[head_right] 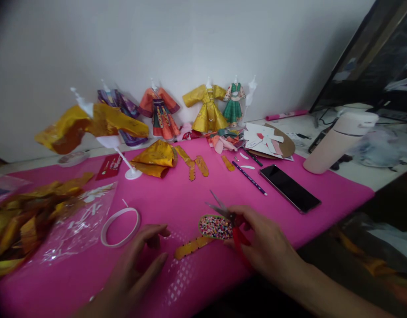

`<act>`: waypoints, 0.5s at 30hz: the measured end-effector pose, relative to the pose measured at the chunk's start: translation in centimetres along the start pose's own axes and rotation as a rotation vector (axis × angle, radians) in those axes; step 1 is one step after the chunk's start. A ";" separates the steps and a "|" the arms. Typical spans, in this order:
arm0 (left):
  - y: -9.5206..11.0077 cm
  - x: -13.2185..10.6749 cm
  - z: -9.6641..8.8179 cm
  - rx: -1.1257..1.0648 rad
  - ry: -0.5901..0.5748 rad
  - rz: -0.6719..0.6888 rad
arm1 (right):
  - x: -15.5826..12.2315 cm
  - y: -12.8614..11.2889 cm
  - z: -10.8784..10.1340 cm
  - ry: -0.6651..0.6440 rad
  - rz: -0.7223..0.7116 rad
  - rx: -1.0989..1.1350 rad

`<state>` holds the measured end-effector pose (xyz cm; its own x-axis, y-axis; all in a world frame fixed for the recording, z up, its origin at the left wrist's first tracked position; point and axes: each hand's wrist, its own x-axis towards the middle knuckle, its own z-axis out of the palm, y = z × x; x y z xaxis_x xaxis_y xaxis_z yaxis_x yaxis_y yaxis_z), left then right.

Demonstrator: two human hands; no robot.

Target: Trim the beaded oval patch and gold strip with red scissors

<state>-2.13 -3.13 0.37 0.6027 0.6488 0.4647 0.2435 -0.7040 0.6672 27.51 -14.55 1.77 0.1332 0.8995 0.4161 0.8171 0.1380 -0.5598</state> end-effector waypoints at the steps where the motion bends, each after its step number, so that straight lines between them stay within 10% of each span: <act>1: 0.0 0.0 0.0 0.002 -0.004 0.000 | 0.0 0.0 0.0 0.000 -0.010 0.009; 15: -0.2 -0.2 0.2 0.000 -0.011 0.002 | -0.3 -0.6 0.7 -0.039 -0.009 -0.030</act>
<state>-2.09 -3.14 0.00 0.6113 0.6440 0.4600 0.2423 -0.7057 0.6658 26.54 -14.59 1.48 0.1040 0.9139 0.3923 0.8348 0.1342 -0.5340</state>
